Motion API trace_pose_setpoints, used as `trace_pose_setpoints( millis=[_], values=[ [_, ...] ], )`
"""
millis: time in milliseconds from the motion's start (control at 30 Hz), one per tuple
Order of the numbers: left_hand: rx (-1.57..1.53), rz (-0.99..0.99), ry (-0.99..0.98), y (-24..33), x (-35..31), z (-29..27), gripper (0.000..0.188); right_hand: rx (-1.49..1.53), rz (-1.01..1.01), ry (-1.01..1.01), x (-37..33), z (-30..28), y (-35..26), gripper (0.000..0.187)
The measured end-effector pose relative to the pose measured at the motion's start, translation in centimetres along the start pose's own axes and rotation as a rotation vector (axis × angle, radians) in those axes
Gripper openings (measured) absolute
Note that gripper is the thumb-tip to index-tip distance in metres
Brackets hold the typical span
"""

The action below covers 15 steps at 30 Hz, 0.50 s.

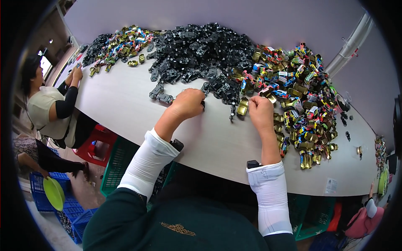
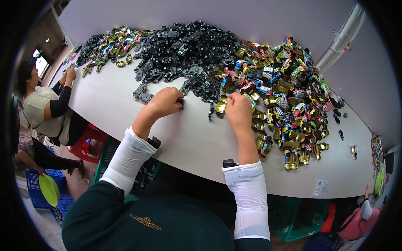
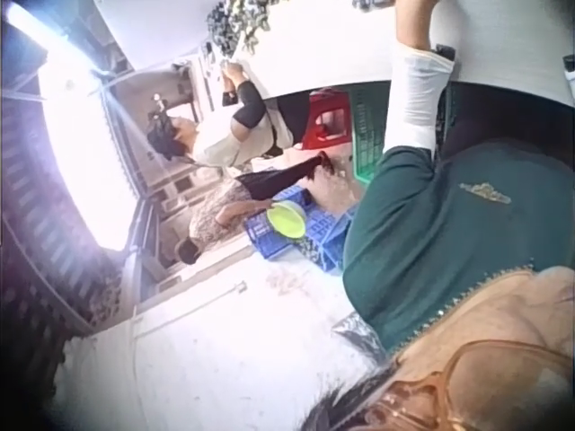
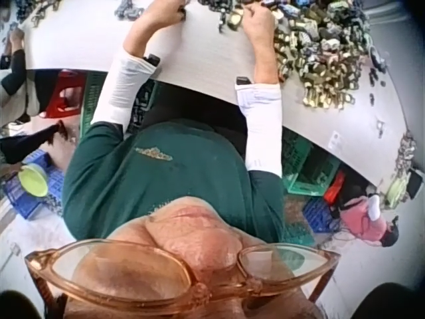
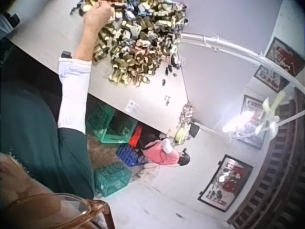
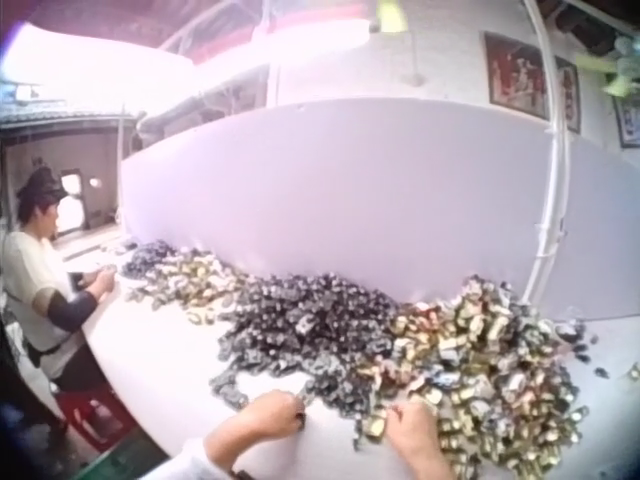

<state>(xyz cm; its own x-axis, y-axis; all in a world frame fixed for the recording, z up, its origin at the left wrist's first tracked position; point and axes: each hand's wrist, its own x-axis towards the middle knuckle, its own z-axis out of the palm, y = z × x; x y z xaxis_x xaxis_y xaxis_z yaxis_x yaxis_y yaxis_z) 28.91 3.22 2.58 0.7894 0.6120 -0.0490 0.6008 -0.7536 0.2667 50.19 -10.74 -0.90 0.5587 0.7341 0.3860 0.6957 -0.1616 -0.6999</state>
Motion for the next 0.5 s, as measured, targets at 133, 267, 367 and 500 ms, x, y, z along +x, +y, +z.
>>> trace_pose_setpoints(
  millis=[133,267,367,500],
  values=[
    [0.006,0.101,0.346,2.6,0.3,0.9,0.02,-0.1,0.05,-0.032,-0.2,-0.2,-0.8,0.022],
    [-0.313,0.196,0.217,7.0,0.9,1.6,0.032,-0.102,0.103,-0.085,-0.5,0.0,-1.3,0.03],
    [-0.293,0.174,0.191,7.2,2.3,3.1,0.037,-0.076,0.133,-0.08,-0.5,0.7,-0.4,0.038],
    [-0.548,0.083,0.319,6.0,3.4,2.8,0.043,-0.042,0.077,-0.036,-0.6,1.8,1.0,0.03]
  ],
)
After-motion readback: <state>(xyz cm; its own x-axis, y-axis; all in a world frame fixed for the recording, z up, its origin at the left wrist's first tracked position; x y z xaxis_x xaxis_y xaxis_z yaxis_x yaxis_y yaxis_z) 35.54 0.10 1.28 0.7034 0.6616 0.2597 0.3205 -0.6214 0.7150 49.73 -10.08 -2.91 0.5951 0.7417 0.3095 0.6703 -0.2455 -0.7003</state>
